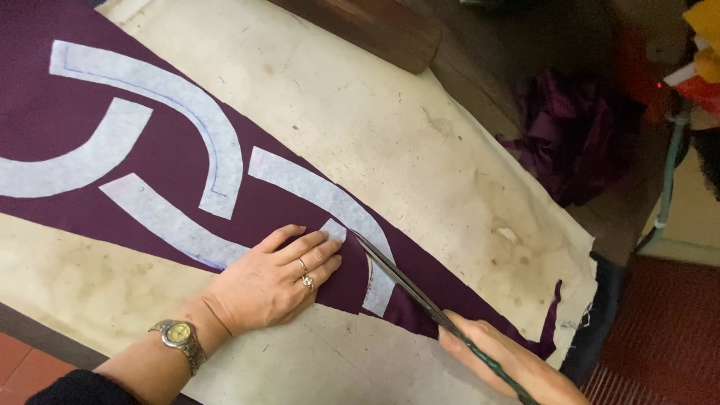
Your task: The person smooths a piece of dark purple fabric with a wooden block, then uses large shears to cut the fabric along the edges of a white paper pattern placed on top. The person adjusts the fabric and continues cutting around the curved pattern lines.
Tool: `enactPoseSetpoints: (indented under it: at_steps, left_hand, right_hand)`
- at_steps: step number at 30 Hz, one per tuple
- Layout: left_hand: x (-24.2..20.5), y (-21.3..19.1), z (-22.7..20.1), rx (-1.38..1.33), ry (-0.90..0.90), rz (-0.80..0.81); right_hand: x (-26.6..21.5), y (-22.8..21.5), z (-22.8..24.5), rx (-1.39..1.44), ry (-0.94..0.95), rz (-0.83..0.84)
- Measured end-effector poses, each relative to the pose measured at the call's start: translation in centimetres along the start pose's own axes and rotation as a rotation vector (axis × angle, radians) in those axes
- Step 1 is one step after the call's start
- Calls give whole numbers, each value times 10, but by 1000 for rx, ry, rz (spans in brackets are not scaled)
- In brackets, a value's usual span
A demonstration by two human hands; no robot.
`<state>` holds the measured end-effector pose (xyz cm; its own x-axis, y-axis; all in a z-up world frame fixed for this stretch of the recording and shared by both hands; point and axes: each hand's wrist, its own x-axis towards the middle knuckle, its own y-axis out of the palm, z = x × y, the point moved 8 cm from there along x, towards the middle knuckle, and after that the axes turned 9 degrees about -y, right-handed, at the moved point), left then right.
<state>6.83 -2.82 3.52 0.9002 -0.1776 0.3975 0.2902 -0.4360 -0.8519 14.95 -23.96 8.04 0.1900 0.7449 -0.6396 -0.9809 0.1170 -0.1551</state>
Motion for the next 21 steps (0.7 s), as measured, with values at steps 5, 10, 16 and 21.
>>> enactPoseSetpoints:
  at_steps: [5, 10, 16, 21]
  left_hand:
    - [-1, 2, 3, 18, -38, 3]
    - [-1, -1, 3, 32, -39, -14]
    - [-1, 1, 3, 36, -43, 0]
    - [0, -1, 3, 16, -43, -9]
  right_hand:
    - [1, -3, 32, 60, -304, 109]
    - [41, -14, -37, -203, 150, 44]
    - [44, -16, -42, -203, 80, 35]
    - [44, -16, -54, -293, 152, 66]
